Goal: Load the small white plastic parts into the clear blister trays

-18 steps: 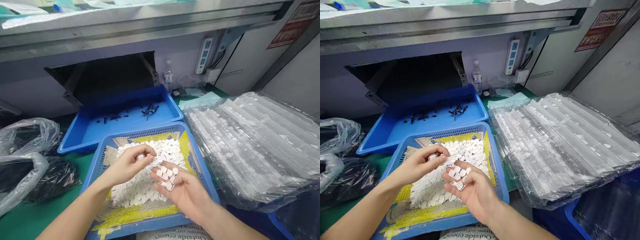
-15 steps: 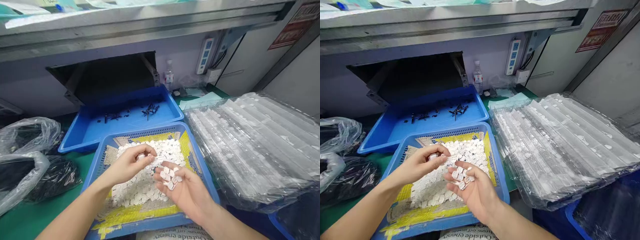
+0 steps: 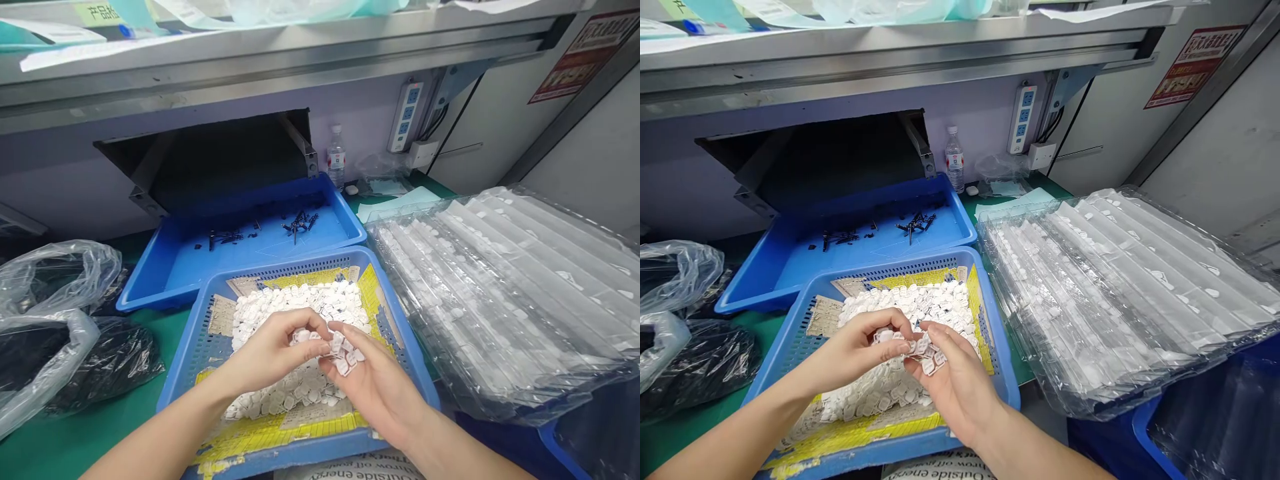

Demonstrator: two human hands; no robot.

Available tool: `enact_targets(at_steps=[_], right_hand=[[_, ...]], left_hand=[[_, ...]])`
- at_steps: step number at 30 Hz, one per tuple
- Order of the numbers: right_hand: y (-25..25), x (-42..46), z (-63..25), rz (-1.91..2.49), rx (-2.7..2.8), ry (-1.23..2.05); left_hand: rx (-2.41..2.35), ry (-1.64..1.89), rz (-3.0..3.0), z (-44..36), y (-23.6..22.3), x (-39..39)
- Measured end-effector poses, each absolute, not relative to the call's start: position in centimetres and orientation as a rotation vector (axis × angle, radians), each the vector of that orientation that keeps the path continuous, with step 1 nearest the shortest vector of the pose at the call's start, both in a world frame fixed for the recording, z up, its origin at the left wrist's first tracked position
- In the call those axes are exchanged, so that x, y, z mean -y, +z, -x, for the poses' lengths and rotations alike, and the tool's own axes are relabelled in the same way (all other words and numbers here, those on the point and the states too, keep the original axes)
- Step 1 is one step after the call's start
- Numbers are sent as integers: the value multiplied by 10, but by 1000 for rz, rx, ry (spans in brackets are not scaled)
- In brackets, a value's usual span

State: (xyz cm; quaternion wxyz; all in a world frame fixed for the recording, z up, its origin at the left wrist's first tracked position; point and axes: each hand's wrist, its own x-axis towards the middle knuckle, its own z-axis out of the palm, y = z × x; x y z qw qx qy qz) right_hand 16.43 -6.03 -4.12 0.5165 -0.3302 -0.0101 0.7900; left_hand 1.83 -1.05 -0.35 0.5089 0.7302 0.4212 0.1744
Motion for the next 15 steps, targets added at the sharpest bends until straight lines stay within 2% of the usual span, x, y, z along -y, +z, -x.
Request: enact_targets(at_steps=[15], right_hand=[[-42, 61, -165, 814, 114, 1963]], left_hand=[[-944, 445, -1064, -22, -9, 14]])
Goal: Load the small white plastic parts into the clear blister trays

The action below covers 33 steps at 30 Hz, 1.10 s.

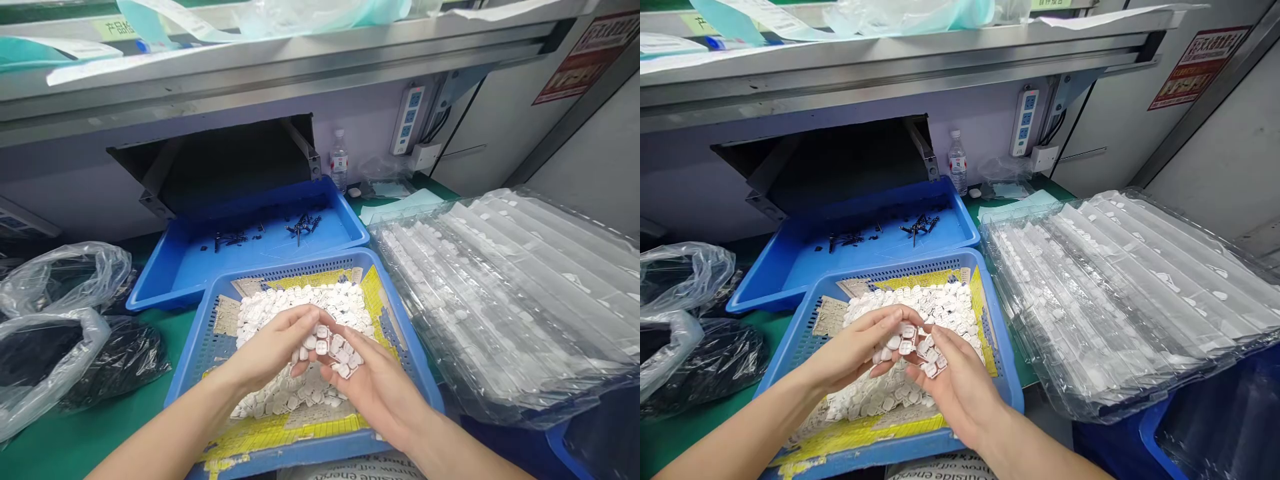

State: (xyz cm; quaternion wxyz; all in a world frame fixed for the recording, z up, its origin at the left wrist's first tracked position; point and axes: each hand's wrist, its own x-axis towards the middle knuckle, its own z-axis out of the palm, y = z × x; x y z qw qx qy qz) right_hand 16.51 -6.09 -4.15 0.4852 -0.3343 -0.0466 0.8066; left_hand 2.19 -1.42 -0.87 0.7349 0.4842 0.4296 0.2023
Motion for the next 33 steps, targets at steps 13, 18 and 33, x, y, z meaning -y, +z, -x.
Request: enact_targets(at_steps=[13, 18, 33], right_hand=[[-42, 62, -161, 732, 26, 2049], [-42, 63, -161, 695, -25, 2054], [-39, 61, -165, 722, 39, 2117]], left_hand=[[-971, 180, -1210, -21, 0, 22], [-985, 160, -1466, -22, 2, 29], [-817, 529, -1132, -19, -6, 21]])
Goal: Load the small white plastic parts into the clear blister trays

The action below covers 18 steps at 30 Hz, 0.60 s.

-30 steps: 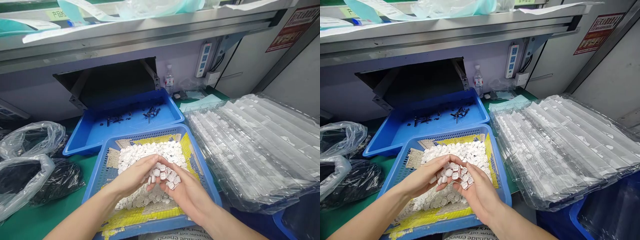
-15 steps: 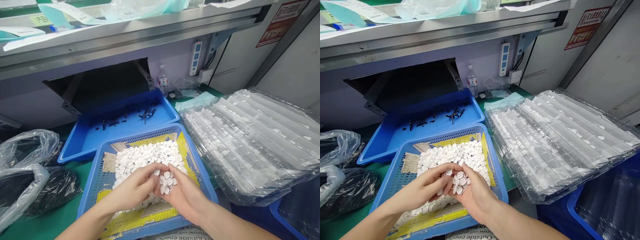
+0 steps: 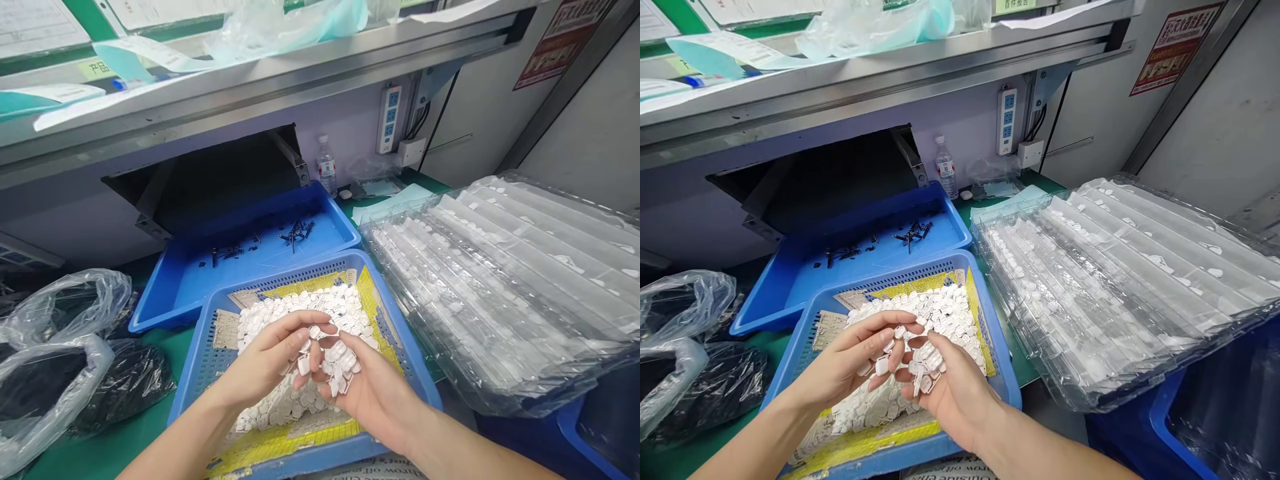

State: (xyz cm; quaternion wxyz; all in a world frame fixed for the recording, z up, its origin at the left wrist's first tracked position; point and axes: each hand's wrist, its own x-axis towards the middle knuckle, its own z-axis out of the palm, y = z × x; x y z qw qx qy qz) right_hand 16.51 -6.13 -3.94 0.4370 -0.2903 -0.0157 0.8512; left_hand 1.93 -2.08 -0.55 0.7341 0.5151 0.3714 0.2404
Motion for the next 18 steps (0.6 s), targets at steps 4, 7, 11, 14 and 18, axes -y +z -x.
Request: enact_targets(at_steps=[4, 7, 11, 14, 18], right_hand=[[-40, 60, -163, 650, 84, 2171], [-40, 60, -162, 638, 114, 2208], [-41, 60, -161, 658, 212, 2257], [-40, 60, -161, 734, 124, 2273], [-38, 58, -161, 807, -65, 2284]], left_hand=[[-803, 461, -1255, -21, -4, 25], [-791, 363, -1444, -22, -2, 29], [-784, 232, -1727, -19, 2, 31], [-717, 195, -1917, -15, 5, 32], [-648, 129, -2032, -12, 5, 33]])
